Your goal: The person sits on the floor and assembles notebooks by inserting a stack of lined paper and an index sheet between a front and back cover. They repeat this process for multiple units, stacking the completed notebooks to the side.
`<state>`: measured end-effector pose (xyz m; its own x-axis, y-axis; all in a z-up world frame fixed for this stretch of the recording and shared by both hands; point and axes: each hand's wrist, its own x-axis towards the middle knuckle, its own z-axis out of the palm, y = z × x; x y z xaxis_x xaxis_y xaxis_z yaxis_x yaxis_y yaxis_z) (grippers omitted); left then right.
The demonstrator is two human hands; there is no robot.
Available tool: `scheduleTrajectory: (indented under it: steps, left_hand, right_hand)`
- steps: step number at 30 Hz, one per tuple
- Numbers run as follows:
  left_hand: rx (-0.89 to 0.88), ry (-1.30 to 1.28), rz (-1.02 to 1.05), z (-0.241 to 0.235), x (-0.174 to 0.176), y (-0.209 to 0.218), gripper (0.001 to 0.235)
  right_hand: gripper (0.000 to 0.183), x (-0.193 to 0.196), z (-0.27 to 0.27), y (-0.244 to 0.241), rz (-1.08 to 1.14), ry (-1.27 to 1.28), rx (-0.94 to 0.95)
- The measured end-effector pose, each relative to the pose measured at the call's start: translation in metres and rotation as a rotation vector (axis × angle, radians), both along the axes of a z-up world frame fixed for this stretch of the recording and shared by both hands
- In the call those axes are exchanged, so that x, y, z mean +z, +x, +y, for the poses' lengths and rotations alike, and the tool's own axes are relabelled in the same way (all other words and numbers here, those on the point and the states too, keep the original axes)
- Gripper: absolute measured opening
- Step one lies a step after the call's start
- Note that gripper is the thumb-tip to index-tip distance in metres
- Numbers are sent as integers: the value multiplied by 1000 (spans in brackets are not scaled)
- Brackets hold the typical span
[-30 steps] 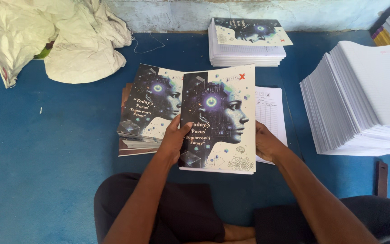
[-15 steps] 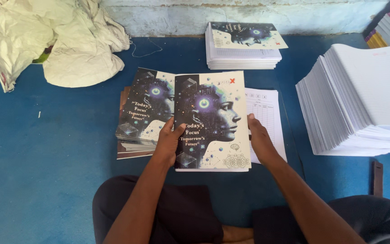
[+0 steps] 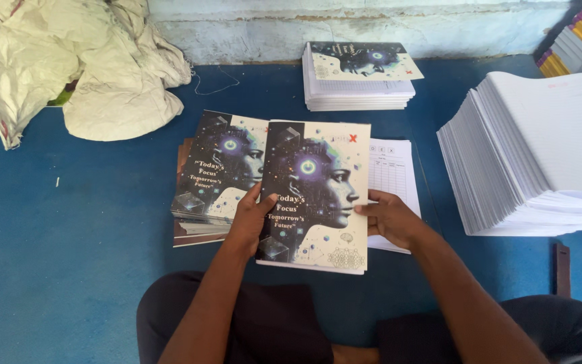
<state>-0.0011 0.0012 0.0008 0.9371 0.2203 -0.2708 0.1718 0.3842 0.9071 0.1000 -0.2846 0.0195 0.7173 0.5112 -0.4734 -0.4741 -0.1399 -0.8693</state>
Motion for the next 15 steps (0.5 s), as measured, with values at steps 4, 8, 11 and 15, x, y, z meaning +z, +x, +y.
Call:
scheduleTrajectory:
  steps: [4,8,11,15]
  left_hand:
    - [-60,-15,40,1,2,2,47]
    - [-91,-61,82,5,5,5,47]
    - [-85,-62,45,11,7,7,49]
    - [-32,-91,225,20,6,7,53]
  right_hand:
    - [70,1,-7,2,11,-15,60]
    - [72,2,-4,-1,-9,-35,5]
    - [70,7,-2,1,-20,7,-14]
    - [64,17,0,8,-24,67,-162]
